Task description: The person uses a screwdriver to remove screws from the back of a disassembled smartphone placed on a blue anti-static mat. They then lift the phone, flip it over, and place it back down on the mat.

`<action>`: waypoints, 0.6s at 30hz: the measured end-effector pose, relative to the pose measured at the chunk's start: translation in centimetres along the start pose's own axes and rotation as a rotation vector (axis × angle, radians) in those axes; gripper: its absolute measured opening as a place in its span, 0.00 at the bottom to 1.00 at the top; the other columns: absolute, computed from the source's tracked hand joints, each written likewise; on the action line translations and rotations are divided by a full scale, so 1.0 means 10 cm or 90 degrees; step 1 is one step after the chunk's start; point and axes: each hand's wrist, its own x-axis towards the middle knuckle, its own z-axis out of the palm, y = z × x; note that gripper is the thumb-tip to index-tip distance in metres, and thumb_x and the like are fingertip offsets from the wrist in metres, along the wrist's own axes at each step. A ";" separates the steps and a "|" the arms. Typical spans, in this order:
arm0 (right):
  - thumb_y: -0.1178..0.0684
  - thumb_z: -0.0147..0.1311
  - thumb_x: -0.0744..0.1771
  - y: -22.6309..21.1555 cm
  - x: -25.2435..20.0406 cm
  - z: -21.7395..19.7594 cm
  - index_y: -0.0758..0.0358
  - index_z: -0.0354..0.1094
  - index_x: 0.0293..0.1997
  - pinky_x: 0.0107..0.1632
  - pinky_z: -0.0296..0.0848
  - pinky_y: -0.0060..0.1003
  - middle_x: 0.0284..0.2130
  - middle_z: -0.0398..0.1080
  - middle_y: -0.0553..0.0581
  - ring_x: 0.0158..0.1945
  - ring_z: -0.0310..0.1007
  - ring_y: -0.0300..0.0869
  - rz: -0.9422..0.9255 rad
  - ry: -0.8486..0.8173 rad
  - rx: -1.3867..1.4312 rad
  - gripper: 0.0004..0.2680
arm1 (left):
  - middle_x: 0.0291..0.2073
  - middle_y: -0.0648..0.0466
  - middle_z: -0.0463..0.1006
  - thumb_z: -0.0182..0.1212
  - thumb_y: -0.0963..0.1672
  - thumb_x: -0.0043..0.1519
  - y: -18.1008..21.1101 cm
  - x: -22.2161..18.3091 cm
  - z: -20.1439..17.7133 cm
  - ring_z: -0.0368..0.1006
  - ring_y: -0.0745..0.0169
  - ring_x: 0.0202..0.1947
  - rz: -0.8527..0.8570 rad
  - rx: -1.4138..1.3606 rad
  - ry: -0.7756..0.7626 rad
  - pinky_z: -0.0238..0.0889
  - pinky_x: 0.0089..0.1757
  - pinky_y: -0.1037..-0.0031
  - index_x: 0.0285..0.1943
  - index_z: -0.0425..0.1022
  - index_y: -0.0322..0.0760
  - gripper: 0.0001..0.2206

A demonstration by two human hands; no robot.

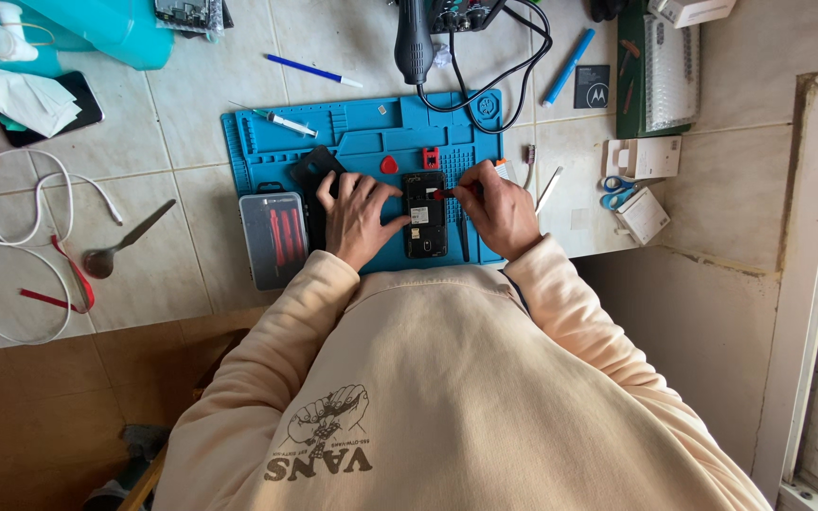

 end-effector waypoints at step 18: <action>0.49 0.59 0.76 -0.55 0.37 0.02 0.50 0.73 0.48 0.45 0.79 0.47 0.32 0.78 0.50 0.41 0.85 0.49 -0.270 0.019 -0.299 0.03 | 0.40 0.58 0.77 0.88 0.50 0.60 -0.02 -0.01 0.01 0.72 0.52 0.60 0.029 0.001 0.025 0.38 0.72 0.28 0.57 0.81 0.52 0.21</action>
